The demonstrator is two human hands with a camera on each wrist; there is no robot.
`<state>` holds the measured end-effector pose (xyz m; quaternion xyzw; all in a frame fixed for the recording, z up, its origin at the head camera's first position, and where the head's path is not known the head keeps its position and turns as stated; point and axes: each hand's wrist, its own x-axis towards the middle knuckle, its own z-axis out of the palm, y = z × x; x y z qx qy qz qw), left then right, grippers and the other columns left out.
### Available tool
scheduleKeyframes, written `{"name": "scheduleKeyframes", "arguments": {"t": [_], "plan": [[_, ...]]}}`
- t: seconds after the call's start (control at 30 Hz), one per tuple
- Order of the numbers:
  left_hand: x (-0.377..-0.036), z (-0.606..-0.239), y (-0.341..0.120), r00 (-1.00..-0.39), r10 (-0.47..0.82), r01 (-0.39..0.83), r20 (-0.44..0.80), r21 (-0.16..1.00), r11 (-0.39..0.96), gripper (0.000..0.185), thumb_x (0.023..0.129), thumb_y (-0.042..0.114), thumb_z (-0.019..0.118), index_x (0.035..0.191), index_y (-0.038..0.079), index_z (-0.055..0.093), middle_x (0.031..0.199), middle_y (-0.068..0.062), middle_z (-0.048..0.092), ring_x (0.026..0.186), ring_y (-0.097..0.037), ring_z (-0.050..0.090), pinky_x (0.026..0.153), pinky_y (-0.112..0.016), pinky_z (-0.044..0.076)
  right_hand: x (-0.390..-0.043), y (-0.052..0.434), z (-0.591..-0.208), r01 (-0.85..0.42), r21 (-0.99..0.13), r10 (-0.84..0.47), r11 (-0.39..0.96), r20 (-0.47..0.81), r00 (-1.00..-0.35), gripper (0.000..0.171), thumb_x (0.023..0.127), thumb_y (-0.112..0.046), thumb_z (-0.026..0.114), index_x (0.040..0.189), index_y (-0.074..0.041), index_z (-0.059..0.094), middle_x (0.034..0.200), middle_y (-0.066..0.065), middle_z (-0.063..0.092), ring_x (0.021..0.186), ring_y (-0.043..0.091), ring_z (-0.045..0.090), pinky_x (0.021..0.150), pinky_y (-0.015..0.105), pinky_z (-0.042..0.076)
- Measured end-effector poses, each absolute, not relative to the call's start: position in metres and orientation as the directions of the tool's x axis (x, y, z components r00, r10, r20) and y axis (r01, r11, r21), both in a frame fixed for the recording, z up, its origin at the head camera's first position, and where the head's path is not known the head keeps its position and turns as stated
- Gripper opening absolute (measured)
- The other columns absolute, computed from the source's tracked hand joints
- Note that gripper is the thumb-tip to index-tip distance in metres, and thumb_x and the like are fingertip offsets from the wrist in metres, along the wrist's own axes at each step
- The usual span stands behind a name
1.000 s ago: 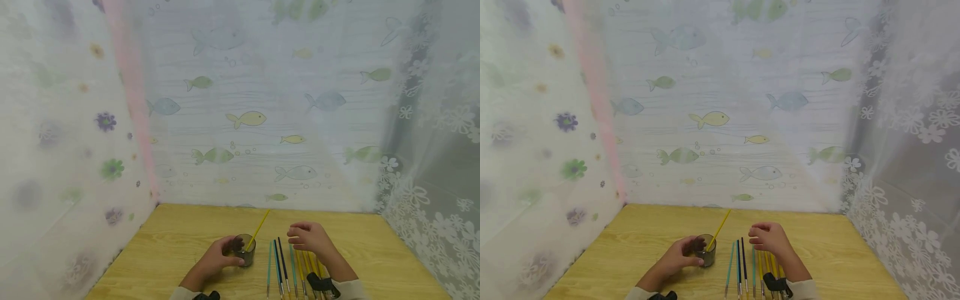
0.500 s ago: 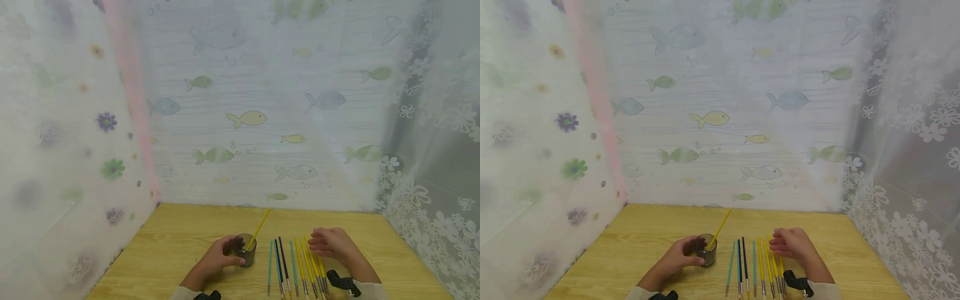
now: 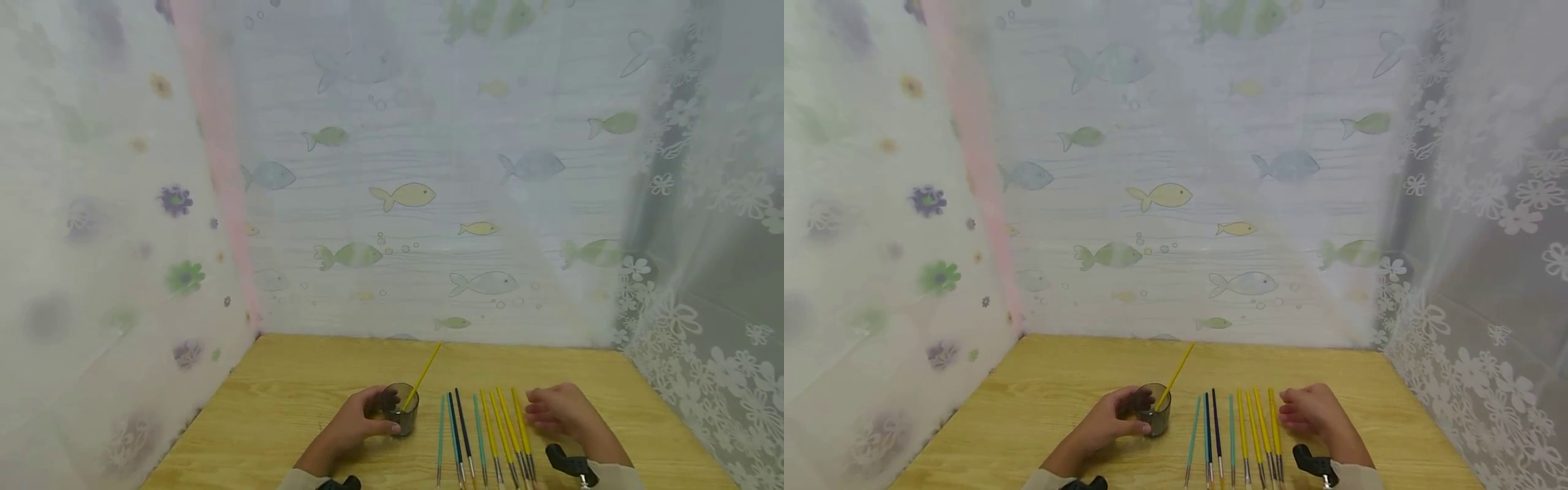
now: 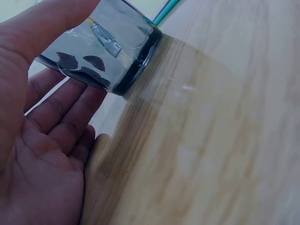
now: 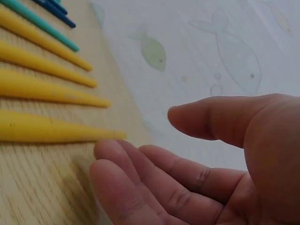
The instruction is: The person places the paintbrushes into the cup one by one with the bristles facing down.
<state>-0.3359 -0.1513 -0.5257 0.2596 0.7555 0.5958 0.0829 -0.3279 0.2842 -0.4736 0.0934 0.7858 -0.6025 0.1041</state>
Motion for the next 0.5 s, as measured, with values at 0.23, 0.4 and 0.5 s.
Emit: {"name": "scheduleKeyframes", "arguments": {"t": [0.23,0.4,0.5], "plan": [[-0.3369,-0.5259,-0.1501,-0.837,0.510,0.298,0.196,0.946,0.125,0.066,0.090,0.018,0.083,0.148,0.007,0.054,0.145,-0.016,0.060,0.135,-0.034,0.056,0.104,-0.019,0.046,-0.3266,0.2898,-0.4754,0.293,-0.888,0.035,0.354,-0.300,-0.953,0.039,0.097,-0.016,0.068,0.117,0.017,0.065,0.087,0.014,0.077,0.072,0.019,0.075,0.064,0.033,0.062],[-0.3355,-0.5249,-0.1544,-0.837,0.508,0.305,0.204,0.944,0.125,0.073,0.089,0.019,0.084,0.152,0.007,0.050,0.149,-0.015,0.058,0.140,-0.035,0.051,0.108,-0.017,0.042,-0.3299,0.2868,-0.4792,0.265,-0.867,0.027,0.423,-0.281,-0.959,0.035,0.092,-0.016,0.074,0.110,0.014,0.071,0.086,0.012,0.077,0.072,0.020,0.075,0.065,0.034,0.062],[-0.3355,-0.5249,-0.1556,-0.837,0.509,0.303,0.202,0.945,0.124,0.074,0.090,0.020,0.083,0.154,0.008,0.047,0.151,-0.014,0.056,0.142,-0.035,0.050,0.109,-0.016,0.041,-0.3314,0.2848,-0.4802,0.251,-0.848,0.038,0.467,-0.265,-0.964,0.030,0.089,-0.015,0.077,0.107,0.010,0.075,0.085,0.010,0.077,0.073,0.020,0.074,0.066,0.035,0.062]]}}
